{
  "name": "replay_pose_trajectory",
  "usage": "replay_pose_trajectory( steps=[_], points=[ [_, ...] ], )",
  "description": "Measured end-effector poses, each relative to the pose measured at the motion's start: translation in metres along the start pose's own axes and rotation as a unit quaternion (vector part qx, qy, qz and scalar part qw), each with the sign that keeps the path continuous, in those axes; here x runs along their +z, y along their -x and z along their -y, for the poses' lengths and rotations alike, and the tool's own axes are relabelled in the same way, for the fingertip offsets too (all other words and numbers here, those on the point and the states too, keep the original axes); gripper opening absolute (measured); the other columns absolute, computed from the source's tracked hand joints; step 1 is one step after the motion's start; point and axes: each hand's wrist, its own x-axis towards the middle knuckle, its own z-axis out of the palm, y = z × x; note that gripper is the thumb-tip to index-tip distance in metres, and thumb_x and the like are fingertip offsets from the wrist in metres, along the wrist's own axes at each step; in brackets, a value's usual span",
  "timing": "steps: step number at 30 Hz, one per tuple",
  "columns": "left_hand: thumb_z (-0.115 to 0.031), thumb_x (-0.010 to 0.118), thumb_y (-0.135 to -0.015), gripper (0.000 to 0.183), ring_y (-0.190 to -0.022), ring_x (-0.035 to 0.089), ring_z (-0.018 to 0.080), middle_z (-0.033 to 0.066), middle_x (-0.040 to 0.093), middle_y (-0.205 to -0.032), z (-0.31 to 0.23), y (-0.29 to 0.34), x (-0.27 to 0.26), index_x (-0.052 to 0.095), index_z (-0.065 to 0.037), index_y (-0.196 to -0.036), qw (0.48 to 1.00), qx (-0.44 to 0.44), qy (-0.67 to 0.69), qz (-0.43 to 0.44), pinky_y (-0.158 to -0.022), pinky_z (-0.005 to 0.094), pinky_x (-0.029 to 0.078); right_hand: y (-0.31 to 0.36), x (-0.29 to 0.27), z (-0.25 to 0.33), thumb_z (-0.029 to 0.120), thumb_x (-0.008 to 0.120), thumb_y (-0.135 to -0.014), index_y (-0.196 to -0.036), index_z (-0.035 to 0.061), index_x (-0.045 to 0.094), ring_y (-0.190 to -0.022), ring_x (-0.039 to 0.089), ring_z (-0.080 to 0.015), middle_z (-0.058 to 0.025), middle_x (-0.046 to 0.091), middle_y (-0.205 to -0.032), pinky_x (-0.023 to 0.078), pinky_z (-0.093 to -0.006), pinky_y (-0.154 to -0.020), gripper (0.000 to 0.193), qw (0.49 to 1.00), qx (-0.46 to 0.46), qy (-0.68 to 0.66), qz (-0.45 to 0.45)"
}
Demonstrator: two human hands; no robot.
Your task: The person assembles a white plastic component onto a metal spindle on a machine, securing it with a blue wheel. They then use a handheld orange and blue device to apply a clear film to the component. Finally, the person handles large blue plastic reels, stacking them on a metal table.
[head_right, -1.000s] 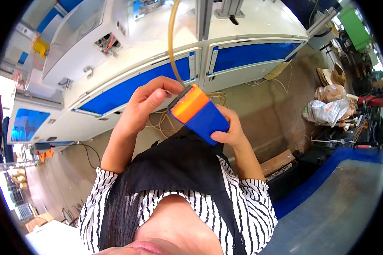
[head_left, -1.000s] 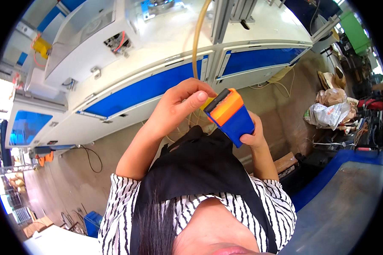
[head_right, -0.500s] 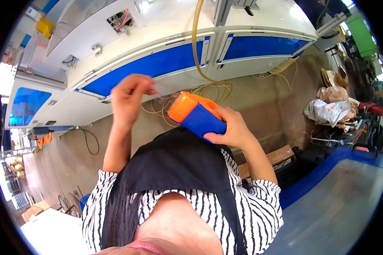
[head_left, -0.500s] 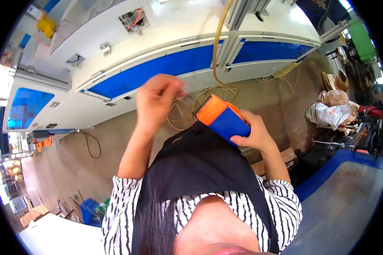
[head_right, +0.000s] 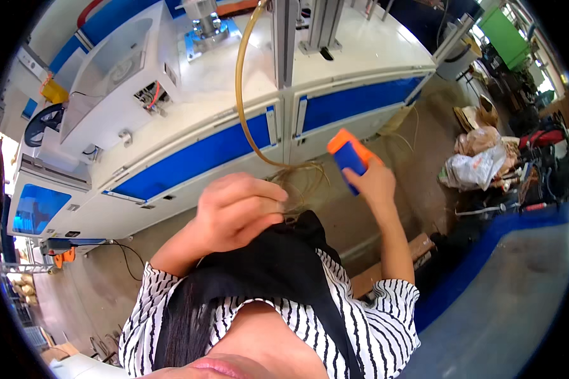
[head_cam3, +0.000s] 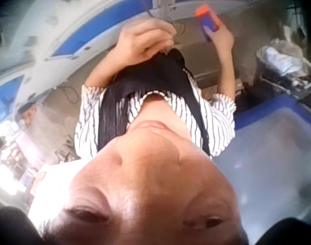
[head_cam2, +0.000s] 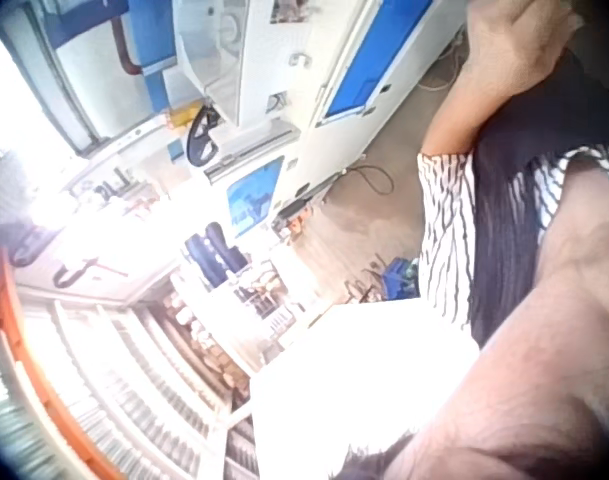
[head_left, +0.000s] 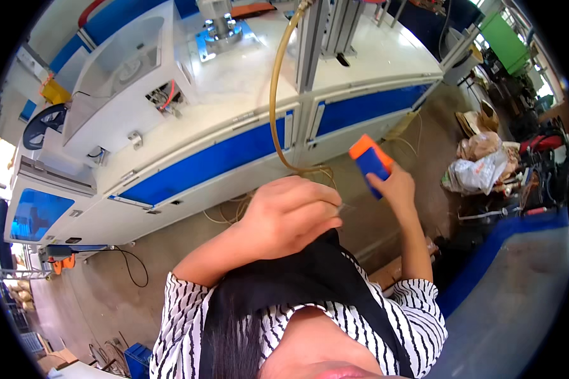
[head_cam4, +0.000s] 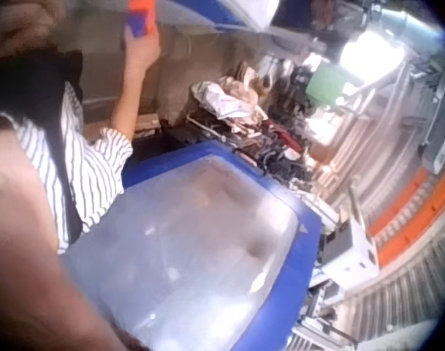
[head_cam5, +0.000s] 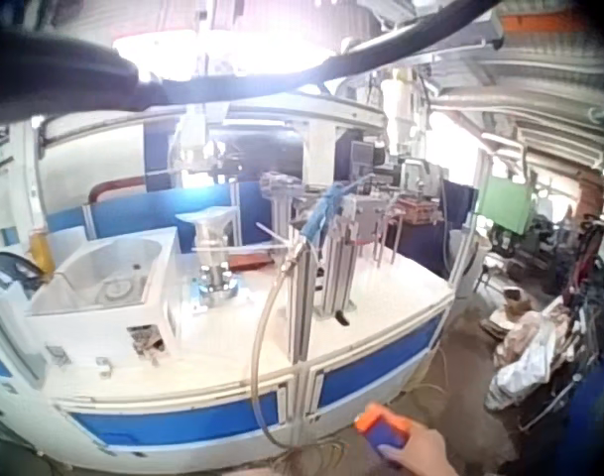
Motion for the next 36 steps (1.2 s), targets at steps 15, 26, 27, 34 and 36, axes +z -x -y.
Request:
replay_pose_trajectory(
  steps=[15,26,27,34,36],
  points=[
    [-0.015,0.066,-0.082,0.015,-0.097,0.059,0.0221,0.0131,0.059,-0.115,0.061,-0.024,-0.14,0.065,-0.001,-0.087,0.971,-0.212,-0.032,-0.102,-0.088,0.034,0.046,-0.295,0.023,0.025,0.032,0.069,-0.082,-0.123,-0.0004,0.052,-0.111,0.054,-0.0333,-0.018,0.054,-0.124,0.039,-0.0431,-0.097,0.055,0.881,-0.186,-0.04,-0.434],
    [-0.048,0.05,-0.092,0.05,-0.111,0.05,0.0288,0.0187,0.05,-0.123,0.16,-0.063,-0.247,0.068,-0.002,-0.09,0.981,-0.057,0.108,0.154,-0.094,0.0414,0.04,-0.034,0.0,0.346,0.034,0.068,-0.084,-0.135,0.0008,0.034,-0.113,0.054,-0.0335,-0.0192,0.049,-0.128,0.044,-0.0437,-0.098,0.07,0.576,-0.336,-0.733,-0.135],
    [-0.047,0.05,-0.092,0.049,-0.111,0.05,0.0285,0.0183,0.05,-0.123,0.162,-0.065,-0.26,0.068,-0.002,-0.091,0.979,-0.061,0.102,0.164,-0.094,0.0412,0.04,-0.039,0.007,0.361,0.023,0.071,-0.082,-0.132,-0.0003,0.037,-0.109,0.057,-0.0302,-0.0177,0.051,-0.124,0.045,-0.0414,-0.096,0.064,0.55,-0.302,-0.777,-0.047],
    [-0.043,0.049,-0.095,0.046,-0.113,0.05,0.0233,0.0125,0.051,-0.127,0.224,-0.074,-0.323,0.072,-0.003,-0.096,0.979,-0.127,0.037,0.152,-0.094,0.0362,0.04,-0.094,0.041,0.431,0.003,0.064,-0.085,-0.091,-0.0003,0.06,-0.066,0.06,-0.0128,-0.0054,0.062,-0.077,0.051,-0.0274,-0.067,0.008,0.604,-0.182,-0.772,-0.073],
    [-0.044,0.05,-0.094,0.047,-0.112,0.051,0.0228,0.0124,0.054,-0.123,0.258,-0.081,-0.335,0.072,-0.004,-0.098,0.976,-0.157,-0.058,0.142,-0.094,0.0355,0.04,-0.111,0.055,0.448,0.004,0.065,-0.086,-0.09,0.0001,0.059,-0.067,0.059,-0.0118,-0.0049,0.062,-0.077,0.05,-0.0267,-0.066,0.008,0.606,-0.192,-0.768,-0.076]
  ],
)
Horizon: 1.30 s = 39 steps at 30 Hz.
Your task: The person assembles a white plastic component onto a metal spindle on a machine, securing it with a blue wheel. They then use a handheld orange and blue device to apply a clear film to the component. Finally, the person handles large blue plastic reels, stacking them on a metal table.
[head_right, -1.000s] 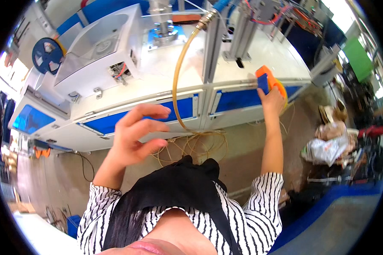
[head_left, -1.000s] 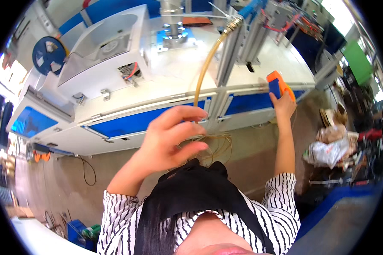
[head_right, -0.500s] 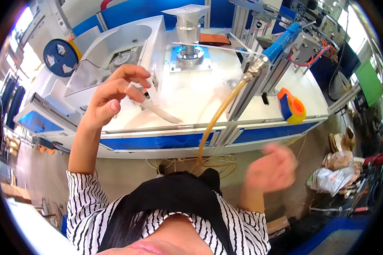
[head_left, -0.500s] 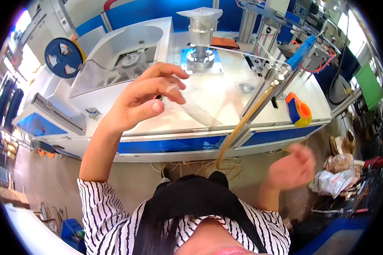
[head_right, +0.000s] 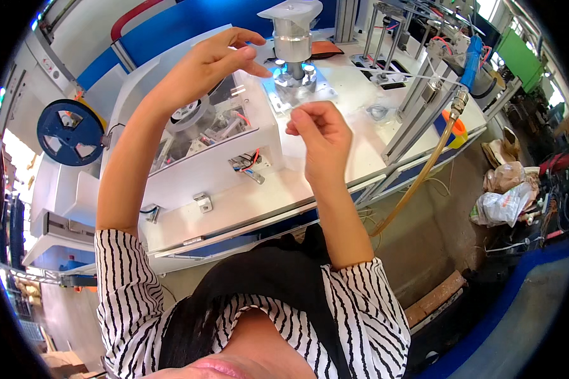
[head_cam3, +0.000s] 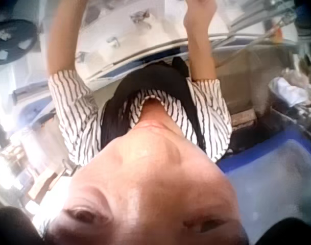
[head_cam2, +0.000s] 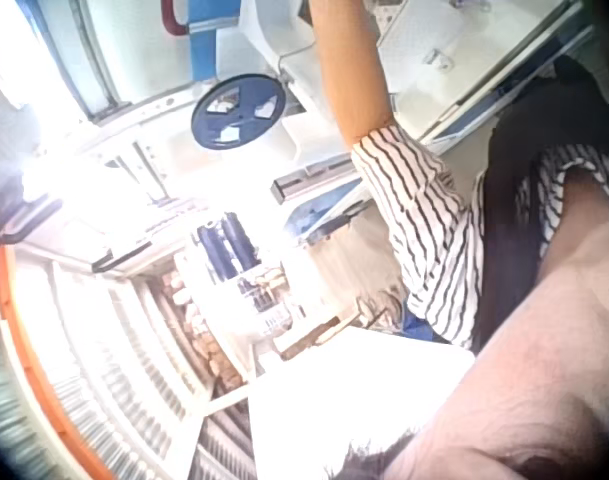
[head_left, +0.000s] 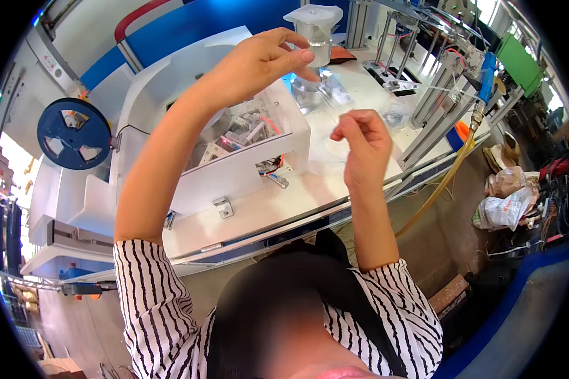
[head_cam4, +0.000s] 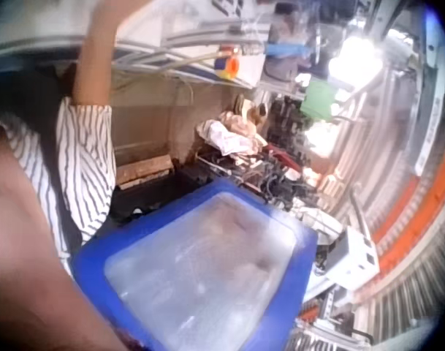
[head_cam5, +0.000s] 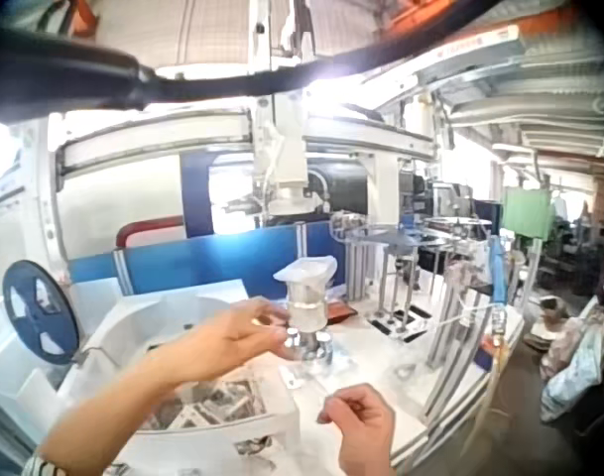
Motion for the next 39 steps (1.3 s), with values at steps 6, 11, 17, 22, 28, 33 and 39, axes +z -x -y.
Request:
replay_pose_trajectory(
  steps=[6,11,17,22,28,33,39],
  points=[
    [-0.049,0.052,-0.092,0.05,-0.096,0.059,0.0215,0.0131,0.063,-0.107,0.097,-0.047,-0.025,0.071,-0.002,-0.095,0.965,-0.222,-0.009,-0.14,-0.085,0.034,0.046,-0.053,-0.012,-0.069,0.008,0.064,-0.088,-0.089,0.0022,0.058,-0.067,0.056,-0.0101,-0.0027,0.059,-0.076,0.049,-0.0253,-0.064,0.008,0.996,-0.027,0.035,-0.077],
    [-0.061,0.052,-0.087,0.061,-0.083,0.06,0.0209,0.0118,0.063,-0.099,0.151,-0.111,-0.02,0.068,-0.002,-0.093,0.862,-0.367,0.264,-0.23,-0.071,0.0293,0.053,-0.114,-0.022,-0.087,0.013,0.063,-0.09,-0.093,0.0036,0.058,-0.068,0.059,-0.0127,-0.0046,0.062,-0.078,0.048,-0.0244,-0.065,0.011,0.992,-0.03,-0.074,-0.101],
    [-0.044,0.069,-0.083,0.046,-0.078,0.063,0.0184,0.0107,0.063,-0.095,0.179,-0.151,-0.019,0.064,0.0,-0.097,0.77,-0.442,0.443,-0.127,-0.065,0.0264,0.054,-0.165,0.016,-0.094,0.022,0.057,-0.095,-0.103,0.0023,0.06,-0.083,0.067,-0.0191,-0.0088,0.067,-0.092,0.051,-0.0259,-0.07,0.021,0.991,0.018,-0.125,-0.039],
    [-0.021,0.074,-0.081,0.023,-0.075,0.063,0.0175,0.0074,0.064,-0.09,0.203,-0.154,-0.003,0.064,-0.004,-0.093,0.78,-0.433,0.434,-0.121,-0.064,0.0294,0.056,-0.167,0.029,-0.131,0.017,0.051,-0.097,-0.126,0.0027,0.051,-0.105,0.063,-0.0242,-0.0157,0.06,-0.121,0.052,-0.0305,-0.08,0.033,0.982,0.029,-0.16,0.1],
    [-0.017,0.075,-0.08,0.023,-0.076,0.061,0.018,0.0072,0.063,-0.094,0.224,-0.151,0.009,0.062,-0.006,-0.096,0.814,-0.402,0.417,-0.044,-0.067,0.0334,0.057,-0.16,0.028,-0.169,0.018,0.053,-0.095,-0.137,0.0068,0.041,-0.11,0.059,-0.0224,-0.0119,0.053,-0.13,0.05,-0.0316,-0.085,0.045,0.973,0.111,-0.167,0.116],
    [-0.016,0.071,-0.084,0.023,-0.084,0.06,0.0172,0.0058,0.063,-0.098,0.229,-0.155,0.017,0.062,-0.005,-0.102,0.815,-0.399,0.413,-0.078,-0.069,0.0336,0.057,-0.164,0.02,-0.19,0.015,0.056,-0.093,-0.139,0.0077,0.039,-0.103,0.059,-0.0196,-0.0097,0.055,-0.127,0.048,-0.0307,-0.082,0.05,0.975,0.133,-0.146,0.101],
    [-0.018,0.06,-0.091,0.033,-0.091,0.061,0.0191,0.009,0.064,-0.111,0.225,-0.149,0.016,0.055,-0.002,-0.12,0.826,-0.36,0.432,-0.031,-0.077,0.0376,0.056,-0.169,0.016,-0.201,0.015,0.055,-0.093,-0.14,0.0094,0.038,-0.101,0.06,-0.0189,-0.0099,0.056,-0.123,0.048,-0.0292,-0.081,0.05,0.975,0.146,-0.139,0.093]
  ],
)
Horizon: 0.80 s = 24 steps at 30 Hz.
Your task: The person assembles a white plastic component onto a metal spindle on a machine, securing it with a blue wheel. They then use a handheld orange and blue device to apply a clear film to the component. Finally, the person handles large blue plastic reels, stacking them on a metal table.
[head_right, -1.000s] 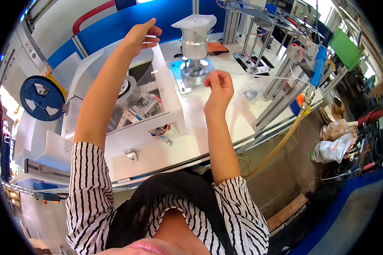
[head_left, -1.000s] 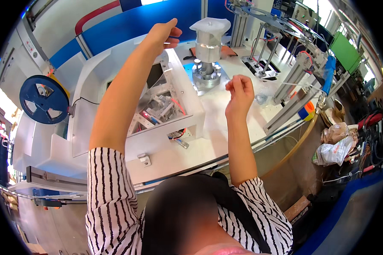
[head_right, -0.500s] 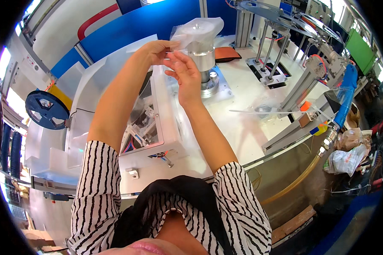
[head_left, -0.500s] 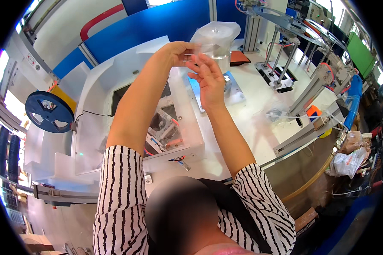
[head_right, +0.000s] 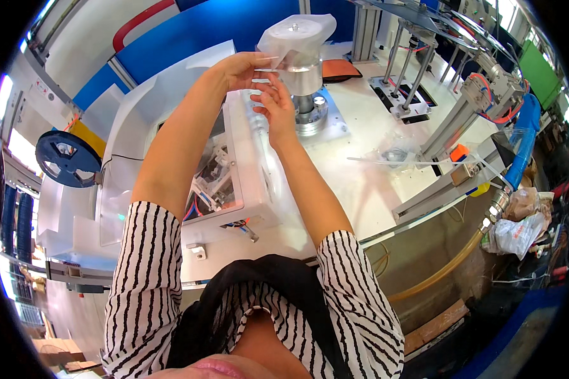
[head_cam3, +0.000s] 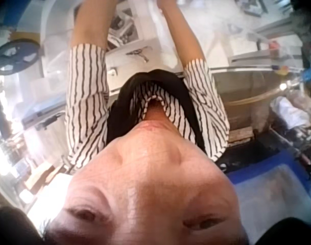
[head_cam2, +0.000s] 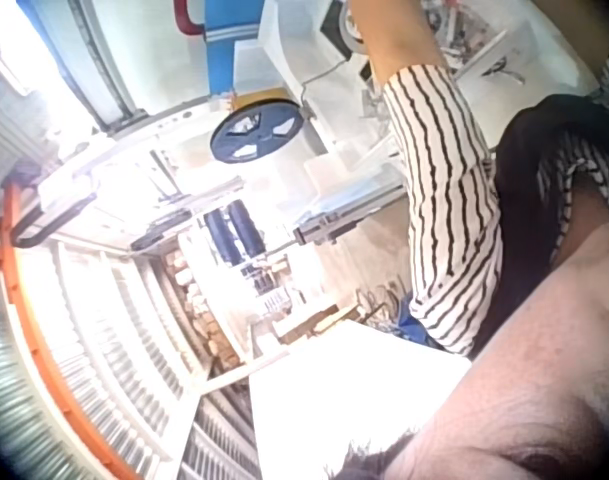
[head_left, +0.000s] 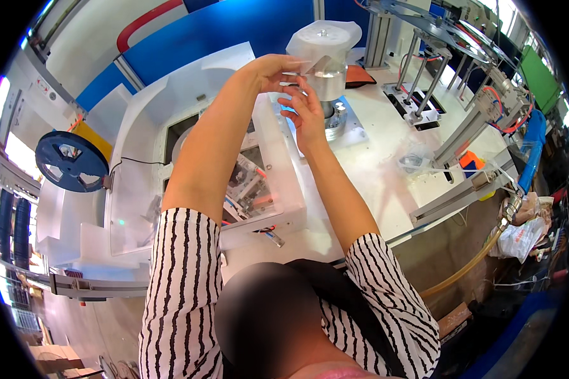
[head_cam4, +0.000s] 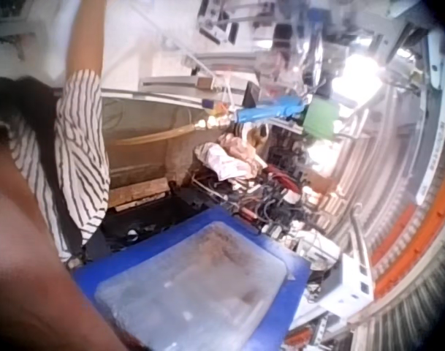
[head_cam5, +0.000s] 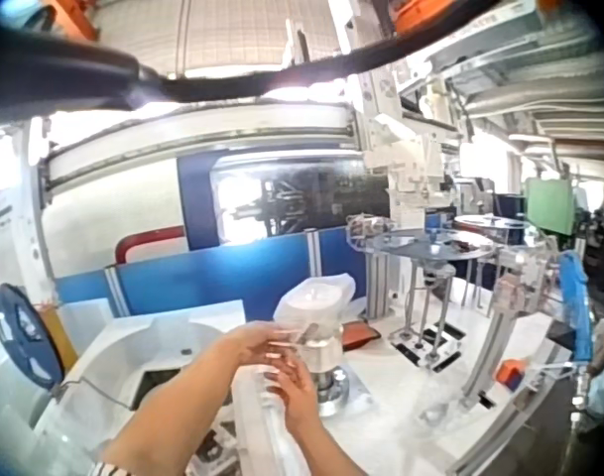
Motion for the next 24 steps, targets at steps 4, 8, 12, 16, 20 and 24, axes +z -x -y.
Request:
replay_pose_trajectory(
  steps=[4,8,12,16,20,24],
  points=[
    [-0.023,0.053,-0.094,0.034,-0.096,0.061,0.0236,0.0126,0.063,-0.115,0.004,0.002,-0.007,0.053,0.0,-0.12,1.0,0.015,0.026,0.006,-0.082,0.0409,0.054,-0.001,0.001,-0.004,0.018,0.053,-0.095,-0.142,0.0103,0.035,-0.101,0.06,-0.019,-0.011,0.056,-0.124,0.049,-0.0288,-0.08,0.051,1.0,0.001,-0.004,0.001],
    [-0.037,0.042,-0.098,0.044,-0.101,0.06,0.0284,0.0135,0.061,-0.113,0.004,0.008,-0.011,0.053,0.001,-0.119,0.998,0.026,0.056,-0.002,-0.086,0.0455,0.051,0.0,0.005,-0.005,0.019,0.053,-0.095,-0.142,0.0099,0.035,-0.101,0.06,-0.0188,-0.011,0.057,-0.122,0.049,-0.0289,-0.08,0.052,1.0,-0.005,-0.009,0.007],
    [-0.06,0.035,-0.095,0.067,-0.11,0.056,0.0296,0.013,0.057,-0.115,-0.002,0.025,-0.006,0.053,0.001,-0.118,0.996,0.013,0.093,-0.001,-0.09,0.0488,0.046,0.002,0.009,-0.007,0.016,0.057,-0.091,-0.142,0.0103,0.037,-0.098,0.06,-0.0163,-0.0101,0.059,-0.12,0.048,-0.0265,-0.079,0.054,0.999,0.0,-0.044,-0.001],
    [-0.07,0.038,-0.088,0.077,-0.113,0.053,0.0281,0.0115,0.056,-0.119,-0.001,0.032,-0.007,0.054,-0.002,-0.119,0.998,0.03,0.062,0.006,-0.092,0.0493,0.044,0.003,0.01,-0.01,0.017,0.057,-0.091,-0.143,0.0099,0.035,-0.098,0.059,-0.0157,-0.0105,0.059,-0.121,0.047,-0.026,-0.079,0.057,0.998,-0.002,-0.064,0.008],
    [-0.065,0.044,-0.089,0.069,-0.116,0.053,0.0263,0.0104,0.057,-0.124,-0.001,0.034,-0.013,0.054,-0.004,-0.12,0.998,0.036,0.049,0.027,-0.095,0.0468,0.042,0.004,0.009,-0.015,0.019,0.057,-0.092,-0.143,0.0106,0.035,-0.1,0.058,-0.0161,-0.0107,0.058,-0.123,0.047,-0.0265,-0.081,0.056,0.997,0.004,-0.083,0.008],
    [-0.049,0.047,-0.095,0.05,-0.119,0.053,0.0221,0.01,0.056,-0.129,0.001,0.033,-0.027,0.056,-0.006,-0.118,0.994,0.086,-0.065,0.007,-0.094,0.0395,0.043,0.006,0.006,-0.016,0.02,0.055,-0.093,-0.142,0.0104,0.036,-0.102,0.057,-0.0172,-0.0113,0.056,-0.124,0.046,-0.028,-0.083,0.053,0.996,0.002,-0.084,0.012]
  ],
)
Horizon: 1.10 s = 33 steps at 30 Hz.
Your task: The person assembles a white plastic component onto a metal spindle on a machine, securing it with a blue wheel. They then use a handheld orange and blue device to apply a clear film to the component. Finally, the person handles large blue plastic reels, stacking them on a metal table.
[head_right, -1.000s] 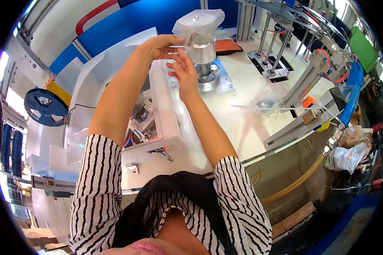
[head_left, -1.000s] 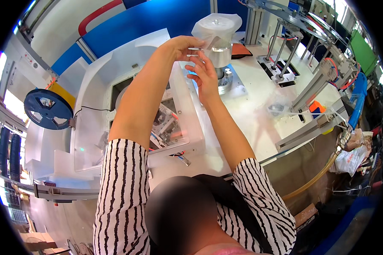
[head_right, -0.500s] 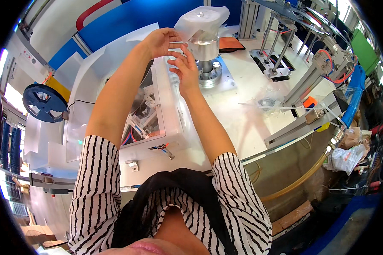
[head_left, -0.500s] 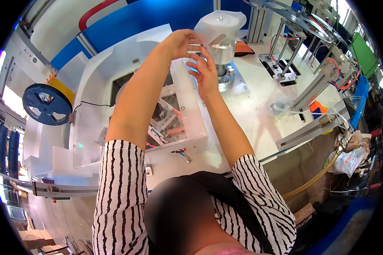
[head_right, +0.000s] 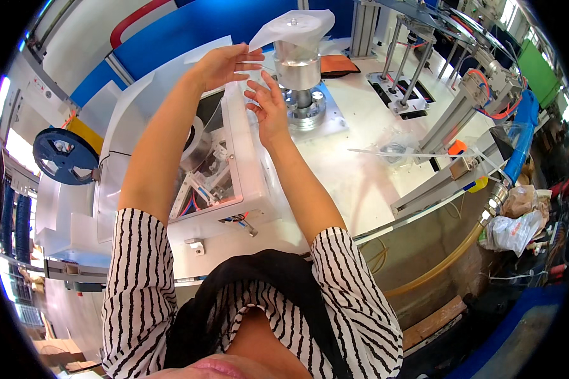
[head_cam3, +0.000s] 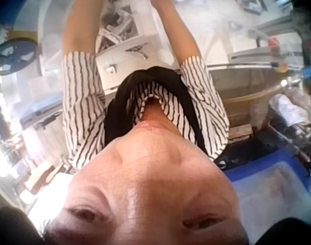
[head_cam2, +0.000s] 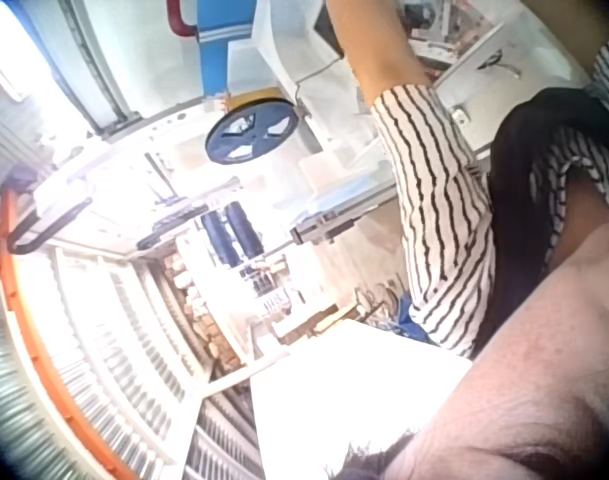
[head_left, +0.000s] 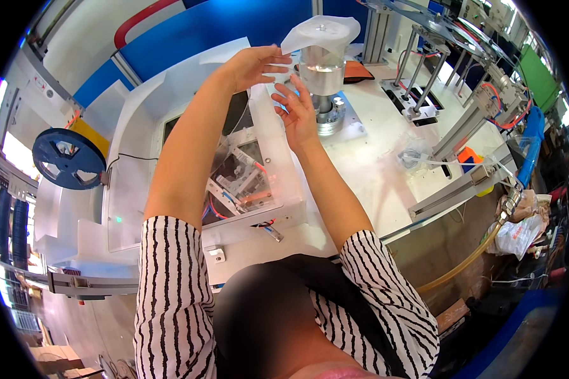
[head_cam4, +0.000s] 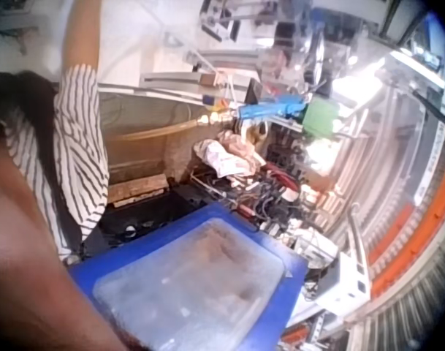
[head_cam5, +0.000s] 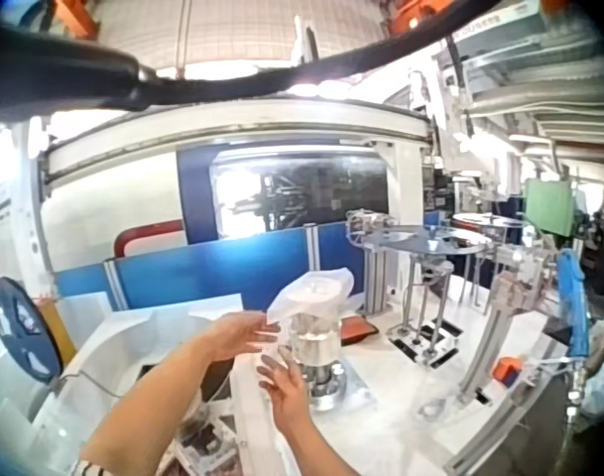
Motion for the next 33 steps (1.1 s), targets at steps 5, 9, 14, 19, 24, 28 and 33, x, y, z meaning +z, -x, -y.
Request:
replay_pose_trajectory(
  steps=[5,9,14,19,24,28,33],
  points=[
    [-0.039,0.05,-0.096,0.037,-0.115,0.056,0.0191,0.0098,0.06,-0.124,-0.009,0.001,-0.007,0.058,-0.008,-0.116,0.999,0.019,-0.031,-0.014,-0.092,0.0336,0.045,0.002,0.001,0.001,0.017,0.056,-0.093,-0.135,0.0066,0.045,-0.102,0.058,-0.0185,-0.0115,0.057,-0.121,0.046,-0.0285,-0.082,0.045,0.999,-0.003,0.038,-0.023],
    [-0.039,0.059,-0.091,0.039,-0.11,0.06,0.0204,0.0097,0.063,-0.119,-0.016,0.002,0.001,0.059,-0.008,-0.115,0.998,-0.045,0.025,-0.027,-0.093,0.0339,0.045,0.013,0.014,0.006,0.015,0.062,-0.089,-0.11,0.0057,0.06,-0.092,0.058,-0.0124,-0.0058,0.062,-0.103,0.044,-0.0251,-0.076,0.023,0.986,-0.087,0.141,-0.023],
    [-0.027,0.07,-0.084,0.031,-0.107,0.06,0.0235,0.0082,0.063,-0.114,0.001,-0.015,0.001,0.062,-0.006,-0.106,0.994,0.025,0.11,0.008,-0.093,0.0392,0.049,-0.002,0.055,0.038,0.016,0.068,-0.085,-0.087,0.0074,0.054,-0.079,0.06,-0.0105,-0.0019,0.062,-0.087,0.045,-0.0263,-0.064,0.016,0.977,-0.123,0.143,-0.1],
    [-0.016,0.068,-0.085,0.025,-0.103,0.06,0.0221,0.0066,0.062,-0.109,0.008,-0.016,0.015,0.06,-0.004,-0.106,0.986,0.065,0.15,0.02,-0.093,0.036,0.05,-0.018,0.071,0.044,0.026,0.067,-0.088,-0.091,0.0124,0.053,-0.07,0.058,-0.0119,0.0001,0.059,-0.082,0.044,-0.025,-0.059,0.02,0.965,0.008,0.01,-0.261],
    [-0.025,0.058,-0.092,0.03,-0.108,0.058,0.0228,0.0083,0.06,-0.112,0.009,-0.007,0.015,0.058,-0.002,-0.111,0.985,0.079,0.147,0.037,-0.094,0.0364,0.049,-0.018,0.061,0.036,0.026,0.066,-0.09,-0.094,0.014,0.054,-0.07,0.058,-0.0119,0.0006,0.06,-0.083,0.045,-0.0256,-0.06,0.017,0.964,-0.002,-0.012,-0.267],
    [-0.045,0.045,-0.097,0.05,-0.11,0.057,0.024,0.0104,0.058,-0.121,0.009,0.001,0.005,0.055,-0.001,-0.119,0.986,0.048,0.156,0.029,-0.095,0.0373,0.047,-0.009,0.061,0.036,0.022,0.064,-0.09,-0.095,0.0119,0.059,-0.069,0.059,-0.0106,0.0005,0.063,-0.087,0.044,-0.0237,-0.058,0.013,0.969,-0.022,0.021,-0.247],
    [-0.059,0.039,-0.095,0.064,-0.109,0.059,0.0241,0.0117,0.059,-0.123,0.002,0.01,0.009,0.055,-0.003,-0.121,0.986,0.027,0.163,0.028,-0.095,0.0377,0.047,-0.002,0.067,0.04,0.018,0.065,-0.089,-0.098,0.0057,0.065,-0.069,0.059,-0.0088,0.0005,0.065,-0.086,0.042,-0.0211,-0.056,0.015,0.962,-0.061,0.085,-0.251]
  ],
)
